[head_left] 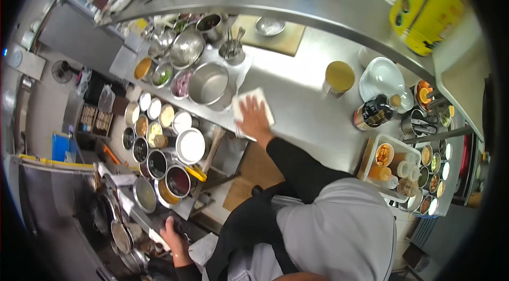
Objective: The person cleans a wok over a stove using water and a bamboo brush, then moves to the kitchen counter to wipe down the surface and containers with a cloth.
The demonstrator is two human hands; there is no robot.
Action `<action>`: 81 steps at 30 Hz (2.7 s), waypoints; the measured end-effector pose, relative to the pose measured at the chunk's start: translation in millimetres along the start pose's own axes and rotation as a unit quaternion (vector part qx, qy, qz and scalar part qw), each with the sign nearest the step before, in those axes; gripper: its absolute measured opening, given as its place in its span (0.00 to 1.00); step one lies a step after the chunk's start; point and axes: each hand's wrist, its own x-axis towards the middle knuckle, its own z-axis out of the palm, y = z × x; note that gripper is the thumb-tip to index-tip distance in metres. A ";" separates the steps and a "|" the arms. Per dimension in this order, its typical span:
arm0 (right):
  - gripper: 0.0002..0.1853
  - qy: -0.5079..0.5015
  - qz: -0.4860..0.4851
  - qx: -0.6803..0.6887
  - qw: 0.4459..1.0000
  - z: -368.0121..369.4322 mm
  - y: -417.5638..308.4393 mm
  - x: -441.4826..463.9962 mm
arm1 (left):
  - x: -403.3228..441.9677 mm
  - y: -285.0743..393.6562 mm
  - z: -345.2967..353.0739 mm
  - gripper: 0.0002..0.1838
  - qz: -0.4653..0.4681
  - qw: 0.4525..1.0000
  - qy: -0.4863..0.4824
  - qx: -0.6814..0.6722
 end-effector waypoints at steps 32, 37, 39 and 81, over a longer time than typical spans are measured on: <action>0.43 0.085 0.353 -0.136 0.922 -107.0 180.9 -267.4 | -73.9 124.8 343.1 0.22 0.711 0.518 -0.471 0.059; 0.43 0.055 0.370 -0.159 0.914 -98.0 179.1 -267.5 | 50.9 -47.1 182.4 0.21 0.488 0.581 -0.584 0.288; 0.42 0.064 0.366 -0.132 0.919 -110.6 167.1 -260.2 | 99.9 -136.8 109.0 0.22 0.409 0.595 -0.565 0.399; 0.32 -0.391 0.016 0.063 0.918 2.2 25.5 -340.2 | 185.7 -443.6 -176.9 0.18 0.122 0.664 -0.436 0.595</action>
